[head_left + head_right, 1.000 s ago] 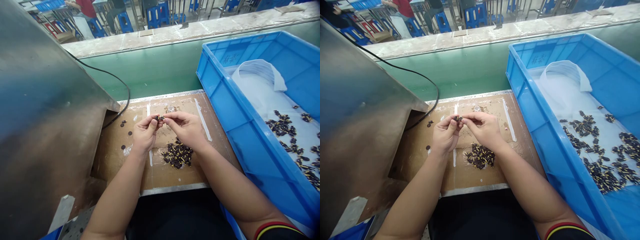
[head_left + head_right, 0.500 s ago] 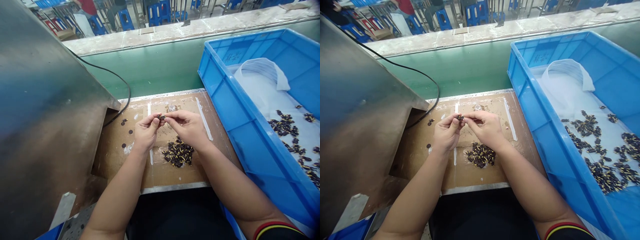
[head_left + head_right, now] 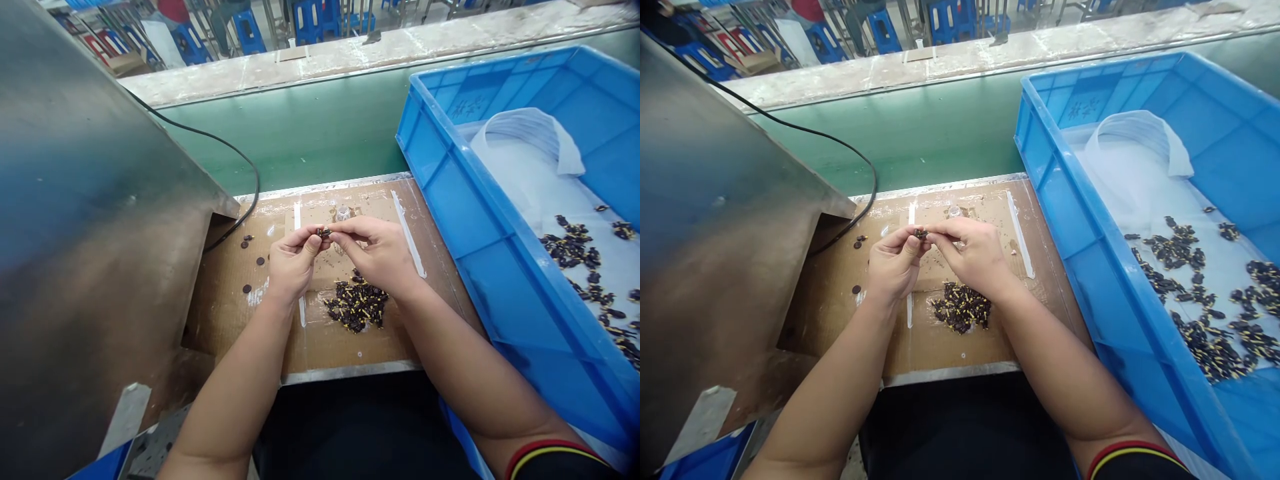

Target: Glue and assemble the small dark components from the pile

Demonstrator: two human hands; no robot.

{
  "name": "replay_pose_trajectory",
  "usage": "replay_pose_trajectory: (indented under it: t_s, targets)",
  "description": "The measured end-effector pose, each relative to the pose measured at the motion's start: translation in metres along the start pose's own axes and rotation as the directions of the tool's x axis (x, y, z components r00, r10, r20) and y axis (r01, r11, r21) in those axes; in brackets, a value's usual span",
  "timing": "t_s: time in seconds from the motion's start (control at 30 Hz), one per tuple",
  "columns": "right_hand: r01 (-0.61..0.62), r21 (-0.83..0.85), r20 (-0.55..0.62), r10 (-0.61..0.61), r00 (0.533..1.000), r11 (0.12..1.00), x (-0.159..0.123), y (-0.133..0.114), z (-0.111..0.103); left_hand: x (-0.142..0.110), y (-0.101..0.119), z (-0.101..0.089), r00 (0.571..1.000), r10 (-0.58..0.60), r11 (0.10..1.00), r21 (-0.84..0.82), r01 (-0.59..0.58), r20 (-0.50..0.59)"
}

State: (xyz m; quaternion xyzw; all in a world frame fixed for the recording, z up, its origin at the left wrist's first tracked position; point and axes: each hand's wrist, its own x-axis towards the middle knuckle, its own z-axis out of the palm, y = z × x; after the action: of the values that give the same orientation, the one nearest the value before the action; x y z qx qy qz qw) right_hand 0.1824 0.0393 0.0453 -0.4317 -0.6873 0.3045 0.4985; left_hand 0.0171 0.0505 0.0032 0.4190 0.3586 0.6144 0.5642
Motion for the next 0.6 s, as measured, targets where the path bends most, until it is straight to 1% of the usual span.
replay_pose_trajectory:
  t_s: [0.2, 0.43, 0.6]
  targets:
    - [0.005, 0.058, -0.01, -0.004, 1.0, 0.998, -0.001, 0.001, 0.002, 0.001, -0.002, -0.001, 1.0, 0.002, 0.999, -0.048, -0.002, 0.012]
    - [0.126, -0.11, -0.035, -0.131, 0.991, 0.986, -0.002, 0.001, 0.003, 0.003, -0.005, -0.003, 0.998, 0.054, 0.998, -0.02, -0.054, -0.009]
    - [0.157, -0.135, -0.038, -0.164, 0.986, 0.978, -0.002, 0.001, 0.003, 0.004, -0.01, -0.008, 0.997, 0.077, 0.997, 0.009, -0.077, -0.014]
